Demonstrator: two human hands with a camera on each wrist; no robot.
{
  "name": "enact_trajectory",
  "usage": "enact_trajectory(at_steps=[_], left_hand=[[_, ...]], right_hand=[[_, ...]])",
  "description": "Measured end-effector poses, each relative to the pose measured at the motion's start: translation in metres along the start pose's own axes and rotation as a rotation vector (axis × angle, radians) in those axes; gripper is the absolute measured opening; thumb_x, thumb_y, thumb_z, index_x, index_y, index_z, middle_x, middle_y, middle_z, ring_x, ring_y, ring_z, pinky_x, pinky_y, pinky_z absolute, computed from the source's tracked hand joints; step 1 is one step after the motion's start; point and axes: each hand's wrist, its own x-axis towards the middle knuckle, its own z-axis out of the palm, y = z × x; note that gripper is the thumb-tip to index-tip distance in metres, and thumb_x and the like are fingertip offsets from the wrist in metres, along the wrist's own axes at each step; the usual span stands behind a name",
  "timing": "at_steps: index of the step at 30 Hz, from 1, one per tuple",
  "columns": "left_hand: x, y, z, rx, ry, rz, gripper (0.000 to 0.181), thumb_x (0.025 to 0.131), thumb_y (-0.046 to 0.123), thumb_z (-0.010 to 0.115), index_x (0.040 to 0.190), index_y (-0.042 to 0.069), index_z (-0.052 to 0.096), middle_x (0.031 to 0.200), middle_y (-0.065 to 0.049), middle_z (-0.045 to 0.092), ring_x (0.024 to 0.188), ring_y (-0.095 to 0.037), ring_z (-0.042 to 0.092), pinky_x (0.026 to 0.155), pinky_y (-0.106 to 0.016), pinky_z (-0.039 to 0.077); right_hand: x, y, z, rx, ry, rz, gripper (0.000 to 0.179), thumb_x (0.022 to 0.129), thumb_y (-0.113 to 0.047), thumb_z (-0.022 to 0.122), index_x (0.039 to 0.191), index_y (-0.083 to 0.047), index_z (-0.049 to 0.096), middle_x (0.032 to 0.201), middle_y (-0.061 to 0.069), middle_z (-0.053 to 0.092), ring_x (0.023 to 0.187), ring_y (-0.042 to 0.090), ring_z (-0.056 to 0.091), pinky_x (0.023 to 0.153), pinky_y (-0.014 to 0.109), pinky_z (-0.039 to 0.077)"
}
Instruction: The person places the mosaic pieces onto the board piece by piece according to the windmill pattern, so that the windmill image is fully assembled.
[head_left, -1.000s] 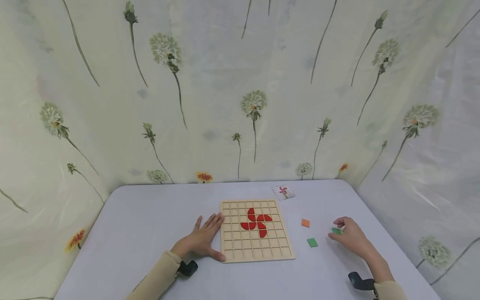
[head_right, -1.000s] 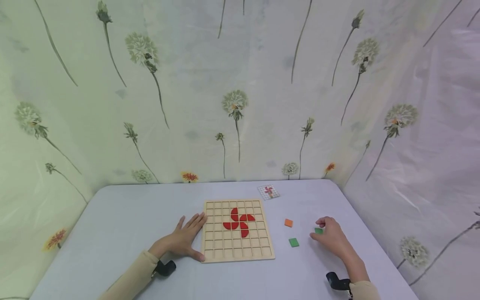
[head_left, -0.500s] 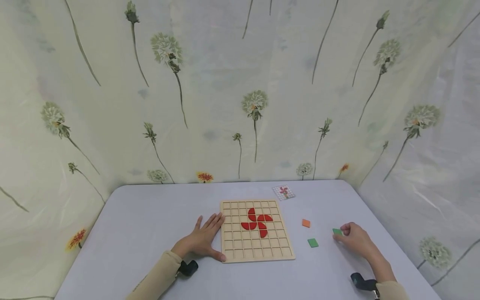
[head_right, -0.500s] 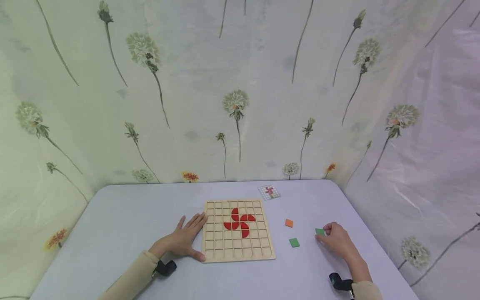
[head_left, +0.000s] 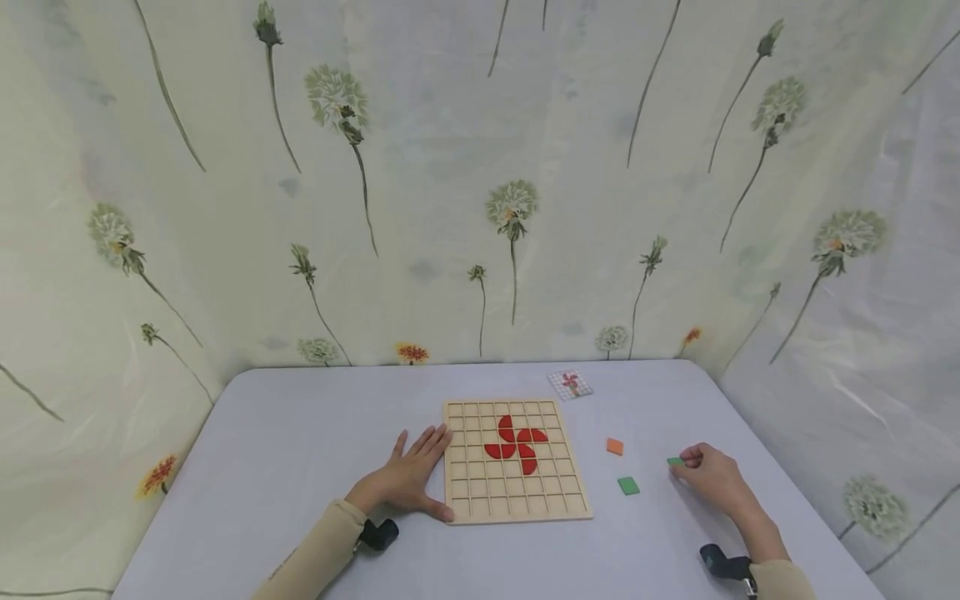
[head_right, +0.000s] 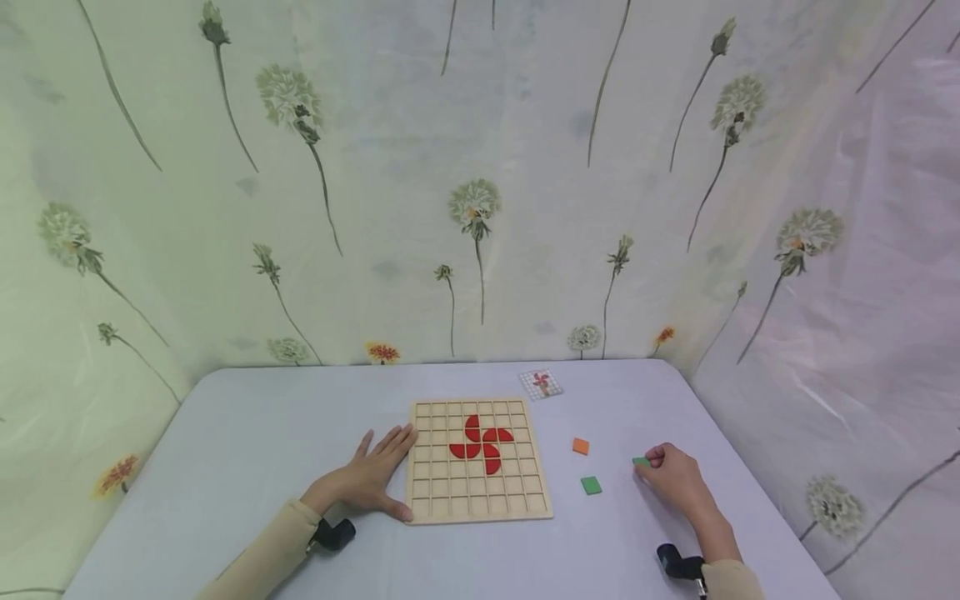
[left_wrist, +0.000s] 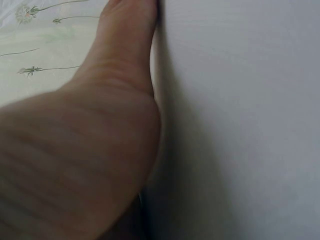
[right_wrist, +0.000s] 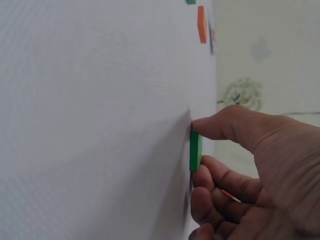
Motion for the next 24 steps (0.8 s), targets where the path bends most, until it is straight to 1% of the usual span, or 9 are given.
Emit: enact_trajectory(at_steps=[8, 13, 18, 24], left_hand=[[-0.002, 0.001, -0.002, -0.006, 0.002, 0.005, 0.13, 0.064, 0.079, 0.067, 0.156, 0.011, 0.006, 0.164, -0.007, 0.002, 0.152, -0.027, 0.001, 0.117, -0.062, -0.003], [-0.001, 0.0, -0.001, -0.006, 0.0, 0.004, 0.13, 0.064, 0.08, 0.065, 0.156, 0.012, 0.006, 0.164, -0.006, 0.001, 0.152, -0.026, 0.0, 0.117, -0.061, -0.004], [0.0, 0.0, 0.0, -0.008, 0.002, 0.0, 0.13, 0.063, 0.08, 0.066, 0.156, 0.012, 0.006, 0.164, -0.006, 0.002, 0.152, -0.027, 0.001, 0.117, -0.061, -0.004], [0.0, -0.001, 0.0, -0.002, -0.003, -0.004, 0.13, 0.063, 0.081, 0.065, 0.157, 0.012, 0.006, 0.164, -0.005, 0.001, 0.152, -0.026, 0.0, 0.117, -0.061, -0.004]], right_hand=[[0.001, -0.001, -0.001, -0.008, -0.014, -0.005, 0.038, 0.083, -0.02, 0.069, 0.104, 0.01, 0.056, 0.089, 0.017, 0.064, 0.079, 0.024, 0.061, 0.068, 0.039, 0.052], [0.002, -0.007, 0.001, -0.012, -0.005, -0.023, 0.036, 0.082, -0.018, 0.069, 0.102, 0.008, 0.057, 0.089, 0.016, 0.064, 0.079, 0.024, 0.061, 0.065, 0.035, 0.051], [0.002, -0.023, 0.002, 0.002, -0.004, -0.038, 0.036, 0.081, -0.02, 0.069, 0.104, 0.005, 0.058, 0.093, 0.015, 0.064, 0.078, 0.022, 0.058, 0.062, 0.029, 0.047], [0.002, -0.048, 0.009, 0.012, -0.003, -0.122, 0.032, 0.082, -0.019, 0.07, 0.105, 0.001, 0.06, 0.096, 0.011, 0.063, 0.079, 0.02, 0.052, 0.061, 0.028, 0.043]])
